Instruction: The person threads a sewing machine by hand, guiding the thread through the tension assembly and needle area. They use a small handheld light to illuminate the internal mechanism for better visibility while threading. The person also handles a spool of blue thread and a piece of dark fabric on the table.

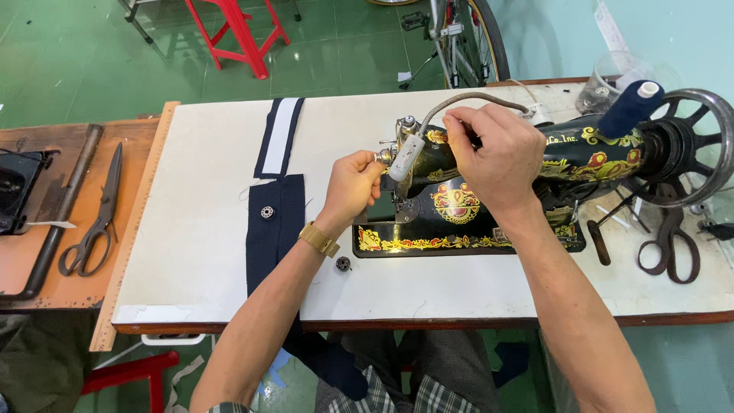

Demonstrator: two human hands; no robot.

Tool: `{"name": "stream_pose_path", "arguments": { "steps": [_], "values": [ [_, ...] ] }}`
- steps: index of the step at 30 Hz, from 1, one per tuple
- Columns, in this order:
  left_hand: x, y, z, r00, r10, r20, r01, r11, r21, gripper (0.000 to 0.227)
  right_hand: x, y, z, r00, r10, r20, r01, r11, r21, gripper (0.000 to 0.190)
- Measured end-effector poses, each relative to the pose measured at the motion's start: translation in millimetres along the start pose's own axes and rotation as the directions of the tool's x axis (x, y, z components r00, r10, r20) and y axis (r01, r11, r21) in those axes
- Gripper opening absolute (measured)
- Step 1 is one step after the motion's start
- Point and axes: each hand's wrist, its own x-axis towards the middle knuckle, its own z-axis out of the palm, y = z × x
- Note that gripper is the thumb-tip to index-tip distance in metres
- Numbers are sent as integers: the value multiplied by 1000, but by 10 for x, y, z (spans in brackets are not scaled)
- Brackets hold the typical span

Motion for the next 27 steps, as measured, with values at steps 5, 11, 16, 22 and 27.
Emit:
{"name": "stream_pose_path", "arguments": {
  "steps": [5, 11, 16, 22, 27],
  "values": [
    [-274, 228, -45, 999, -23, 41, 21, 998, 51, 19, 10, -19, -20, 1000, 8, -8, -8, 1000, -14, 5],
    [-325, 487, -43, 977, 213, 34, -215, 968, 127, 12, -3, -13, -3, 1000, -12, -1, 12, 1000, 7, 4],
    [-150, 462, 33, 948, 316, 16, -315, 935, 165, 13, 13, -6, -4, 999, -27, -17, 26, 1000, -4, 3],
    [-543, 642, 60, 984, 168, 54, -176, 966, 188, 18, -15, -28, 15, 991, -88, -104, 88, 996, 2, 5],
    [-805, 669, 123, 990, -99, 103, 119, 970, -210, 21, -101, -223, -69, 961, -185, -204, 208, 974, 94, 5]
  ]
}}
